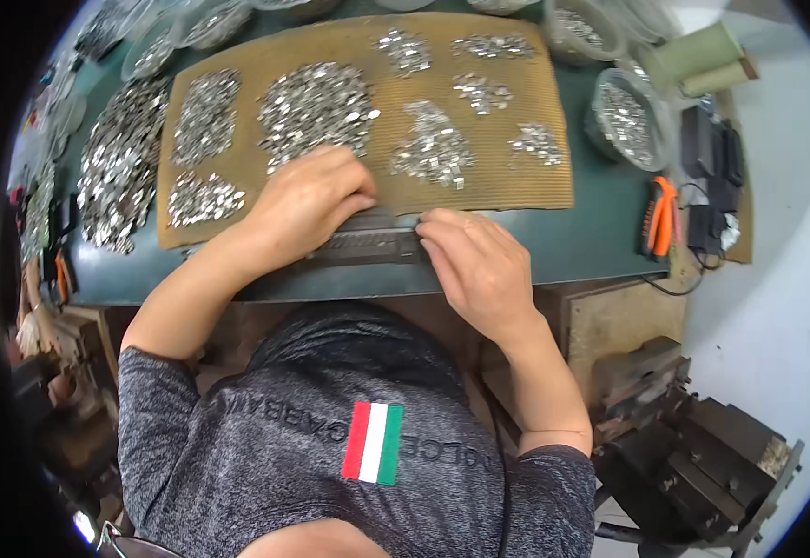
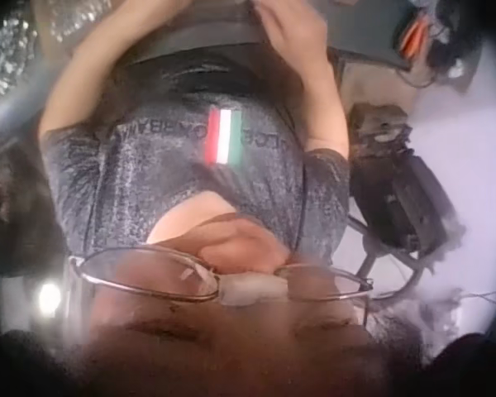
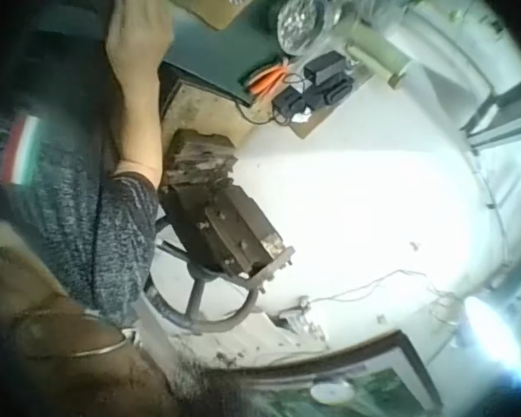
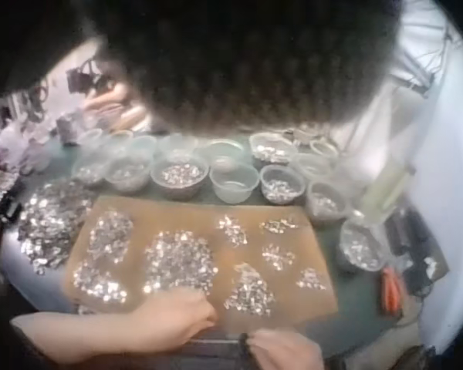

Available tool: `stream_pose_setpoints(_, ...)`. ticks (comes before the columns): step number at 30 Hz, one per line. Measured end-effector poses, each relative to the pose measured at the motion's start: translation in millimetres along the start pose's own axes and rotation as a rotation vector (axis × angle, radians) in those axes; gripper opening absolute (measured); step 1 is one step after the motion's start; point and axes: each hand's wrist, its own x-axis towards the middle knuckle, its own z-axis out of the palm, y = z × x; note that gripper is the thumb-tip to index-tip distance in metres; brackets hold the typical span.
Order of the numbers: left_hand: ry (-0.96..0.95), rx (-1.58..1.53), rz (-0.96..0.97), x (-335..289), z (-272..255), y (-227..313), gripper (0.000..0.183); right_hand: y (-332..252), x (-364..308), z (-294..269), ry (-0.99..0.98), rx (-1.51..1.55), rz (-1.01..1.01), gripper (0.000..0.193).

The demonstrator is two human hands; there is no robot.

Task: The person operates a manual press machine by turning its hand wheel on a metal fixture, then removes the fixture and assembles small metal components into it by hand.

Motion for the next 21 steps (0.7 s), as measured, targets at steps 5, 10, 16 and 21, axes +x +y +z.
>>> stream_pose_setpoints(5, -0.085, 0.058, -0.041, -1.8, 2.3, -4.4, 0.009, 47.5, -9.6, -28.2, 0.236, -0.04, 0.354, 0.01)
stream_pose_setpoints(10, -0.084, 0.077, -0.009, -0.3, 1.3, -2.3, 0.007, 68.7, -8.0, -30.2, 0.211, -0.221, 0.298, 0.01)
stream_pose_setpoints(16, -0.064, 0.107, -0.002, -4.1, 1.2, -1.4, 0.009, 63.5, 3.8, -30.9, 0.148, -0.256, 0.44, 0.005)
stream_pose_setpoints(21, -0.063, 0.147, -0.001, -6.3, 4.7, -2.0, 0.01, 69.3, 7.8, -23.9, 0.147, -0.415, 0.392, 0.011)
